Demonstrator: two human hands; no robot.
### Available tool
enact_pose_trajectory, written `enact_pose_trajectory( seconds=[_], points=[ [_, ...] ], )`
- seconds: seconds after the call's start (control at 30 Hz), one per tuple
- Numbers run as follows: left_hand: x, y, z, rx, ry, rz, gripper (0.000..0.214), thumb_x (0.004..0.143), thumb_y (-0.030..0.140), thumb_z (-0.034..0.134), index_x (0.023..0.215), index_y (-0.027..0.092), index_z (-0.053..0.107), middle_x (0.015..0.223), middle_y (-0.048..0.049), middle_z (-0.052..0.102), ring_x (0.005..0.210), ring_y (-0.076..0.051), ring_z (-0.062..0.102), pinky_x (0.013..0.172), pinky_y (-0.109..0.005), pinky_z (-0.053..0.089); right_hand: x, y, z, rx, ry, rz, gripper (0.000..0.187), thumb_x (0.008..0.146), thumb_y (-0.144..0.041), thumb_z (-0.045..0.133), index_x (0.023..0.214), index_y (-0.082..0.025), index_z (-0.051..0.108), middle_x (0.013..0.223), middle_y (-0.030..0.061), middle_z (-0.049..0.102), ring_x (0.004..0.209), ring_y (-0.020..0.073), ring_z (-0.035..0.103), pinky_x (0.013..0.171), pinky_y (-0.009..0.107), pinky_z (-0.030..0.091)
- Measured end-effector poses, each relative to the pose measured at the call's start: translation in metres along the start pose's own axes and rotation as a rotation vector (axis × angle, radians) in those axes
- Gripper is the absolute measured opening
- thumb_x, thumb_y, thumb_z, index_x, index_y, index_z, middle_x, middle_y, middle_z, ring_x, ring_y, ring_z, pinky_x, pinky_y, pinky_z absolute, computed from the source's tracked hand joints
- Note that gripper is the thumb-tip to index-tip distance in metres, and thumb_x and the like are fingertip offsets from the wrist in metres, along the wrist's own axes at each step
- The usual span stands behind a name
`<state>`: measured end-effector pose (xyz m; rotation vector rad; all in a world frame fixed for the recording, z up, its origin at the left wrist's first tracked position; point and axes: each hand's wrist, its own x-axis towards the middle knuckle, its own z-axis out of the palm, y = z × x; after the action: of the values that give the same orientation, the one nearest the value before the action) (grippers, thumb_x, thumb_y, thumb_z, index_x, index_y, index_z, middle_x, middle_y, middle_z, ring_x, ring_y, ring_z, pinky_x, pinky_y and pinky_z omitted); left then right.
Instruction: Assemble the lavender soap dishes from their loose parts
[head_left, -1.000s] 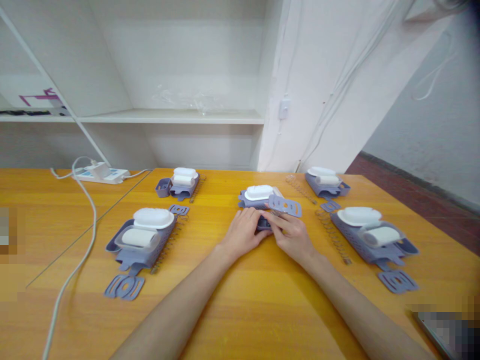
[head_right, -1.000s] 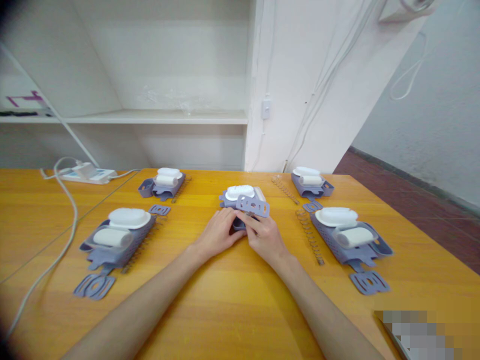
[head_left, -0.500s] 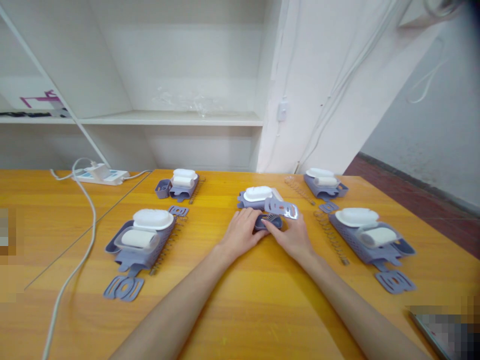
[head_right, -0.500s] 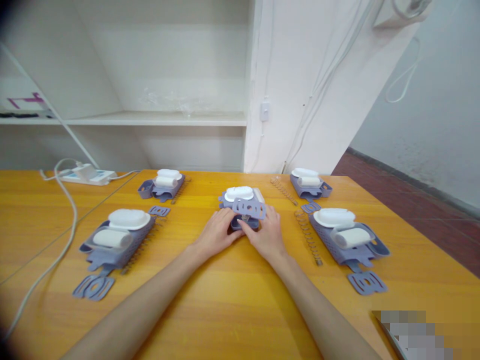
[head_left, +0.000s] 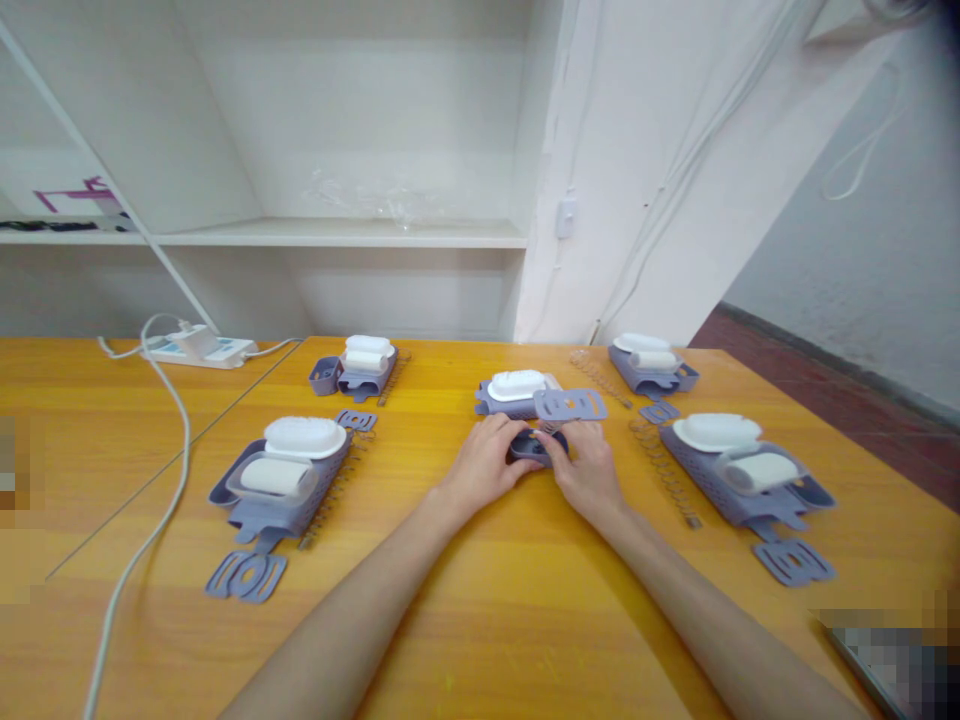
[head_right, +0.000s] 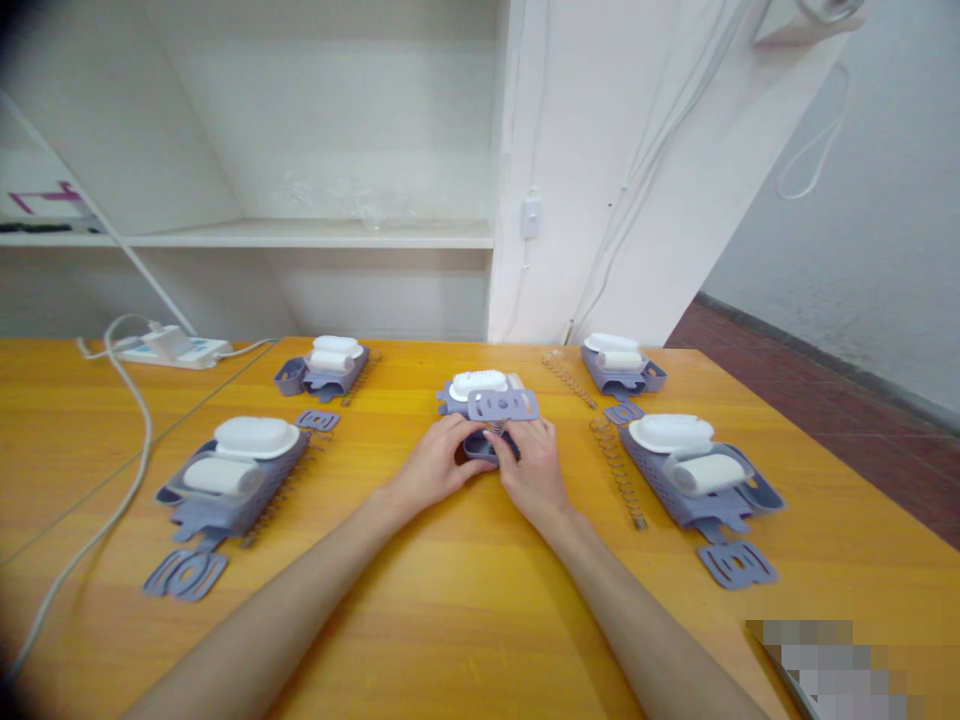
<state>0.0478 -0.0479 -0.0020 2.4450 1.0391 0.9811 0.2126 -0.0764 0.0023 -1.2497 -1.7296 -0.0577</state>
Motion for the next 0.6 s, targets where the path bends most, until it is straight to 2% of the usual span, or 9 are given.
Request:
enact_pose_trajectory(
  seconds=[0.1,0.3,0.6],
  points=[
    [0.0001,-0.0014,0.0007,-0.012,-0.003,-0.005,0.041,0.075,0.043,0.065,0.107,0.019,0.058,0.1,-0.0073,0.059,0.096,-0.022,0.054,0.087,-0.035,0.043,0.0021,-0.0029,-0.0008,0.035,0.093,0.017,0.011,0.087,-0.026,0.054,0.093,-0.02,0.061,0.093,0.0056,0.066,0.093,0.0213,0.058,0.083,0.036,0.042],
    [-0.0002,0.0,-0.0004,-0.006,0.0,-0.002,0.039,0.077,0.04,0.064,0.109,0.02,0.057,0.104,-0.0077,0.059,0.1,-0.023,0.053,0.09,-0.037,0.042,0.0012,-0.0054,0.0028,-0.004,-0.059,-0.041,0.01,0.086,-0.026,0.055,0.092,-0.021,0.062,0.089,0.0047,0.066,0.089,0.0216,0.058,0.08,0.037,0.041],
    [-0.0016,0.0024,-0.0013,0.019,-0.014,-0.013,0.039,0.077,0.041,0.063,0.11,0.021,0.056,0.102,-0.0067,0.058,0.099,-0.023,0.053,0.088,-0.037,0.042,-0.0006,-0.0016,0.0034,0.036,-0.061,0.039,0.009,0.083,-0.029,0.059,0.086,-0.022,0.064,0.087,0.0039,0.067,0.087,0.0211,0.058,0.081,0.037,0.041]
  ],
)
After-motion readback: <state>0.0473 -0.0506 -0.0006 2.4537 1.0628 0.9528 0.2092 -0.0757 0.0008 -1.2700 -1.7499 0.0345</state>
